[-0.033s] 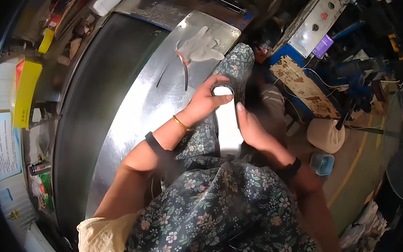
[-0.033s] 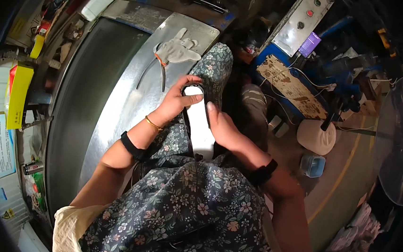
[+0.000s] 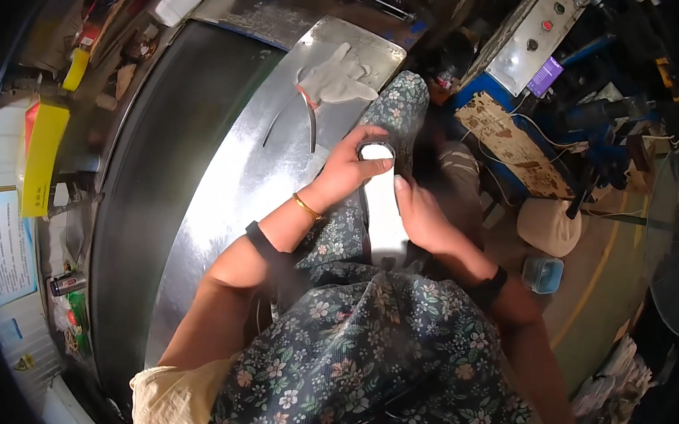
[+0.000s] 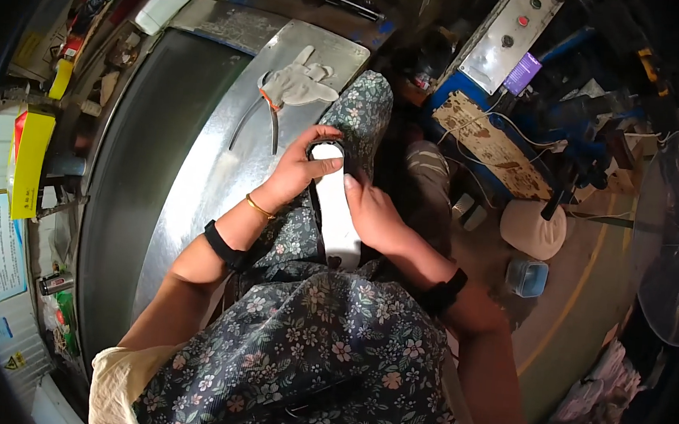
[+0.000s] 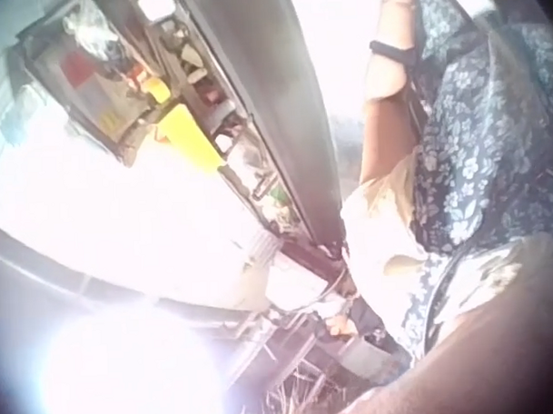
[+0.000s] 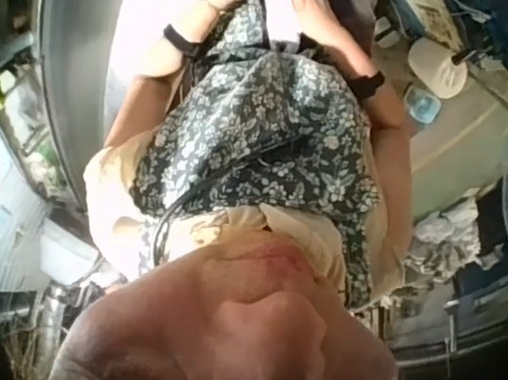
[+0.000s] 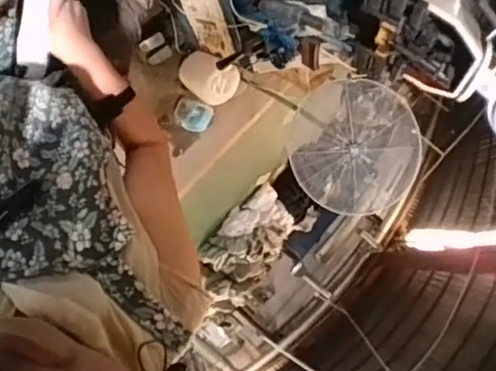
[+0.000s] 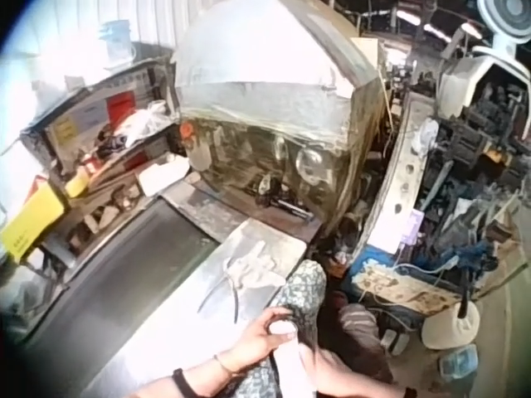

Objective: Placing shoe uppers onto lasts and operating a lasting machine to shape them.

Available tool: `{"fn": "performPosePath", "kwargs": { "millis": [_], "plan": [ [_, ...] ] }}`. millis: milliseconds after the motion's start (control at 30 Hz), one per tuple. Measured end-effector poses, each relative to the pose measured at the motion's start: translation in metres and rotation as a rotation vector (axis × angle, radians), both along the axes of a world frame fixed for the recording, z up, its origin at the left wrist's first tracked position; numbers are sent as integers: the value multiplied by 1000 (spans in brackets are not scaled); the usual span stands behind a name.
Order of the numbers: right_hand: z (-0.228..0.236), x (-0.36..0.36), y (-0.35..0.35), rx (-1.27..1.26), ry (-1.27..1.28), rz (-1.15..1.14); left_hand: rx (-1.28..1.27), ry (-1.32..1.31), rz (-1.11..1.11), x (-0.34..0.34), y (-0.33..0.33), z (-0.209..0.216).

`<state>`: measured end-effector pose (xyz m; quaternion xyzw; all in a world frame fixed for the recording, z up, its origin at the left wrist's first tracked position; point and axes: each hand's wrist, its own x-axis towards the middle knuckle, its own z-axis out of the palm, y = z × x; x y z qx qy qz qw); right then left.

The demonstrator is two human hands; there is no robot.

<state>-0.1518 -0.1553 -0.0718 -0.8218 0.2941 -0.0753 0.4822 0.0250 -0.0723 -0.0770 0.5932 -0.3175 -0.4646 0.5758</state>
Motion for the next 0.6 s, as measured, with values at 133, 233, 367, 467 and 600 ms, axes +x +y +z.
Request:
{"fn": "performPosePath", "kwargs": {
  "millis": [133,233,367,467,600],
  "plan": [
    [-2,1,-5,-421,228,50,-57,-233,11,-4,-17,-15],
    [-16,-12,-8,-228,273,-39,34,-271,-108,1,-29,-17],
    [-24,-22,-4,450,-319,-71,14,19,-264,12,-30,-3],
    [-13,-8,0,564,-297,-161,-75,526,287,2,-19,9],
    [4,24,12,535,-279,-211,613,-763,318,-18,-1,25]
  ]
}}
